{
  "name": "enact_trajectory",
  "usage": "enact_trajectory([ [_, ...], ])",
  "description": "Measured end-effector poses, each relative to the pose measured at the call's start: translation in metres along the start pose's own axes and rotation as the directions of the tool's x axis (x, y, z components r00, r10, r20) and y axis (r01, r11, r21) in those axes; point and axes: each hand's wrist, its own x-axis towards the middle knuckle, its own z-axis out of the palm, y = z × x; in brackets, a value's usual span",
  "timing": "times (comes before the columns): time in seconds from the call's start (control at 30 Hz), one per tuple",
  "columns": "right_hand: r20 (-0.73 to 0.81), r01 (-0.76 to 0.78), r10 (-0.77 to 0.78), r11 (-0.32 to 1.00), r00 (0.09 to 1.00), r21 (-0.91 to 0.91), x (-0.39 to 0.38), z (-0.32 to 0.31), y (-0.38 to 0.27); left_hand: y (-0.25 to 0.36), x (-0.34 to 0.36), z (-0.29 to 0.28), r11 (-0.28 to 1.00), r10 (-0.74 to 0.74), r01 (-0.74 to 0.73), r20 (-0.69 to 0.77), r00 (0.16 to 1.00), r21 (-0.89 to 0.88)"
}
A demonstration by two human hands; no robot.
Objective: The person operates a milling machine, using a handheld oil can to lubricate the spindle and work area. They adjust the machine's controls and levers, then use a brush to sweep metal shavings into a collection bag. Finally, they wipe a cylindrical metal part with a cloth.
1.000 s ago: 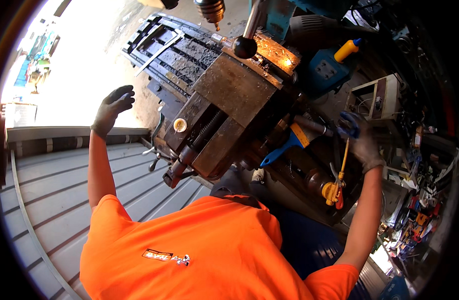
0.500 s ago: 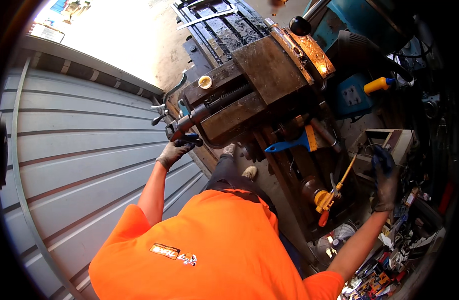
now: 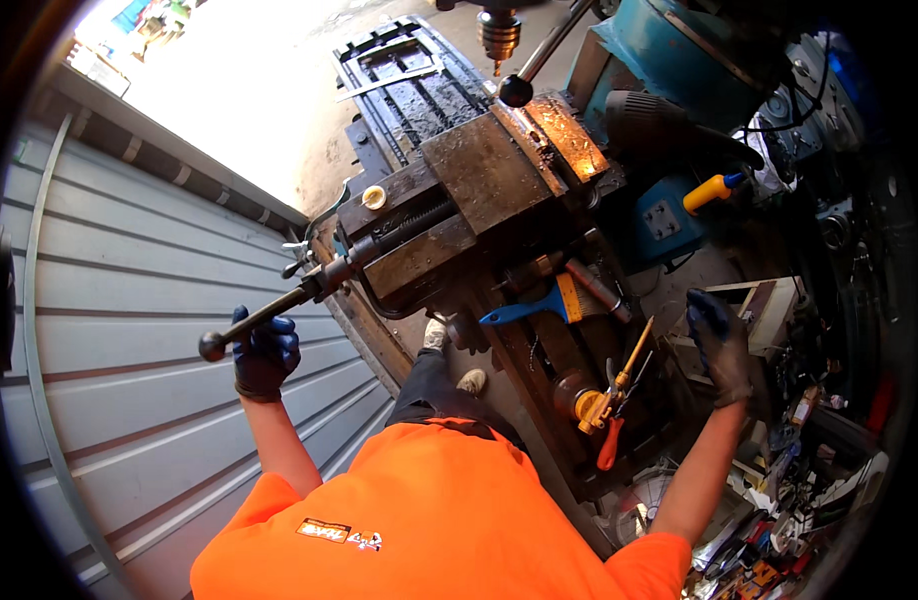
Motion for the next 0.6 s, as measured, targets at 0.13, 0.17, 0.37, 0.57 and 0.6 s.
enact_trajectory([
  [0.13,-0.036,0.055,-0.052,0.995,0.998,0.083,-0.011,0.008,-0.017,0.030,0.028,-0.014,0.806,0.260,-0.137,-0.136,0.956,0.576],
  [0.17,-0.053,0.066,-0.063,0.996,0.997,0.064,-0.014,0.007,-0.016,0.027,0.039,-0.017,0.596,0.436,-0.223,-0.078,0.897,0.771],
  [0.37,-0.110,-0.021,0.024,0.999,0.994,0.032,-0.021,0.009,-0.015,0.008,0.106,-0.044,0.941,0.339,-0.331,-0.192,0.921,0.072],
  [0.57,-0.105,0.121,-0.136,0.983,0.985,-0.141,-0.017,0.017,-0.030,-0.024,0.117,-0.047,0.109,0.422,-0.391,0.314,0.851,0.914],
  [0.6,-0.080,0.184,-0.203,0.963,0.976,-0.198,-0.016,0.023,-0.046,-0.027,0.112,-0.041,-0.573,0.312,-0.344,0.586,0.748,0.744],
])
